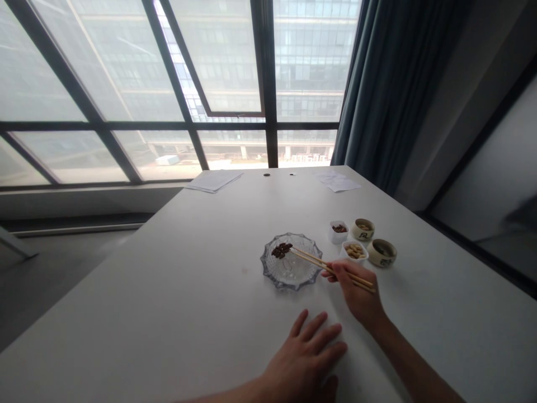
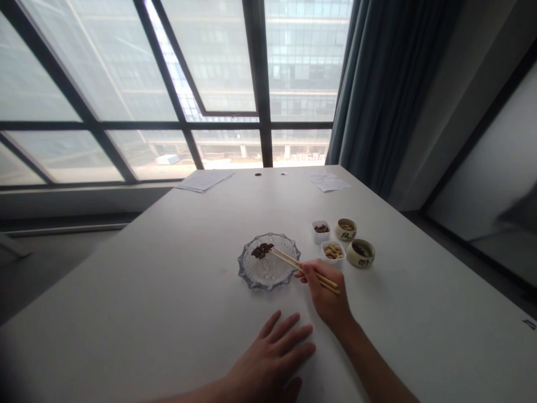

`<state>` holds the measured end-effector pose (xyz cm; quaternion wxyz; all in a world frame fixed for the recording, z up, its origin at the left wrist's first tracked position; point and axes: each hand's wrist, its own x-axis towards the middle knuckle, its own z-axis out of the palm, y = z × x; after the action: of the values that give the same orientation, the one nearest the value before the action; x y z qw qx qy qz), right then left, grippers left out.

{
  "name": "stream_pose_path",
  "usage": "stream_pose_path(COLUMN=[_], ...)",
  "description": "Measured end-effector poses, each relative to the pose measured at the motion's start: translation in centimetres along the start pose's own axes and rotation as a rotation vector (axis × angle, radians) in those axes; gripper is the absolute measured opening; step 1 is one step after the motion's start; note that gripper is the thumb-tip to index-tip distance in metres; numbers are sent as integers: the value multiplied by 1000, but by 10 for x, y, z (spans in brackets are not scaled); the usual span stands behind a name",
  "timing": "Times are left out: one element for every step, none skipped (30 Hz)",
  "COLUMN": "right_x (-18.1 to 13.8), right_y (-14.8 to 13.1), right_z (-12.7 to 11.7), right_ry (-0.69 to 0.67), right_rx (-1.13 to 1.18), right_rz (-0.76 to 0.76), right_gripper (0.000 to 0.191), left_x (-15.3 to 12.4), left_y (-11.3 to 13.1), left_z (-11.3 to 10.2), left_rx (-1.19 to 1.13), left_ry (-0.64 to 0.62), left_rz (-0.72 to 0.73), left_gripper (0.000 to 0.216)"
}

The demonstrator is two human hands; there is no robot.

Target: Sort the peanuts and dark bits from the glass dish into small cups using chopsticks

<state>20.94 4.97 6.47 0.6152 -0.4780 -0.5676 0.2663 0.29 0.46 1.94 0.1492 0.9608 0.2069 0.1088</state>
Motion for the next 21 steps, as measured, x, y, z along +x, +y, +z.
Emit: stream_pose_path(right_x=[-2,-3,-4,-4,-5,-5,-4,-4,-4,-3,-3,-3,-3,-3,-3,-3,-4,-4,-4,-5,-5], right_y=[-1,-1,-1,0,1,2,4,6,7,8,8,8,8,8,7,7,7,7,7,7,7], right_z=[4,8,11,14,16,18,19,20,21,21,21,21,20,20,20,20,20,21,21,22,22], right_ry=[-49,-84,-109,-125,-135,-143,-147,-149,-147,-144,-144,-142,-141,-141,-140,-136,-130,-124,-121,-117,-115], right_rx=[-7,-9,-7,-3,2,7,11,14,16,16,14,14,17,23,33,46,56,62,63,60,55], right_rz=[-14,-23,-25,-24,-21,-17,-12,-6,1,6,8,7,2,-4,-9,-11,-11,-11,-14,-19,-28], right_gripper=[27,25,24,24,23,23,24,24,25,25,26,27,28,29,31,33,34,34,34,34,34], left_x=[0,0,0,0,0,0,0,0,0,0,0,-1,-1,-1,-1,-1,-1,-1,-1,-1,0], left_y=[0,0,0,0,0,0,0,0,0,0,0,0,-1,-1,-1,-1,-1,-1,0,0,0], left_z=[0,-1,-1,-1,-1,-1,0,1,1,2,2,2,2,2,2,2,1,1,1,1,1], left_rx=[2,4,6,8,10,12,14,17,19,21,24,25,27,27,27,28,29,29,30,31,31], left_ry=[0,0,1,4,5,5,3,2,1,0,0,0,-1,-3,-5,-6,-8,-9,-10,-10,-9], left_rz=[1,3,4,4,5,6,8,9,9,9,8,8,9,10,12,13,14,14,14,14,13], left_gripper=[46,45,45,45,45,46,46,47,47,47,47,47,47,47,47,47,47,47,47,47,47])
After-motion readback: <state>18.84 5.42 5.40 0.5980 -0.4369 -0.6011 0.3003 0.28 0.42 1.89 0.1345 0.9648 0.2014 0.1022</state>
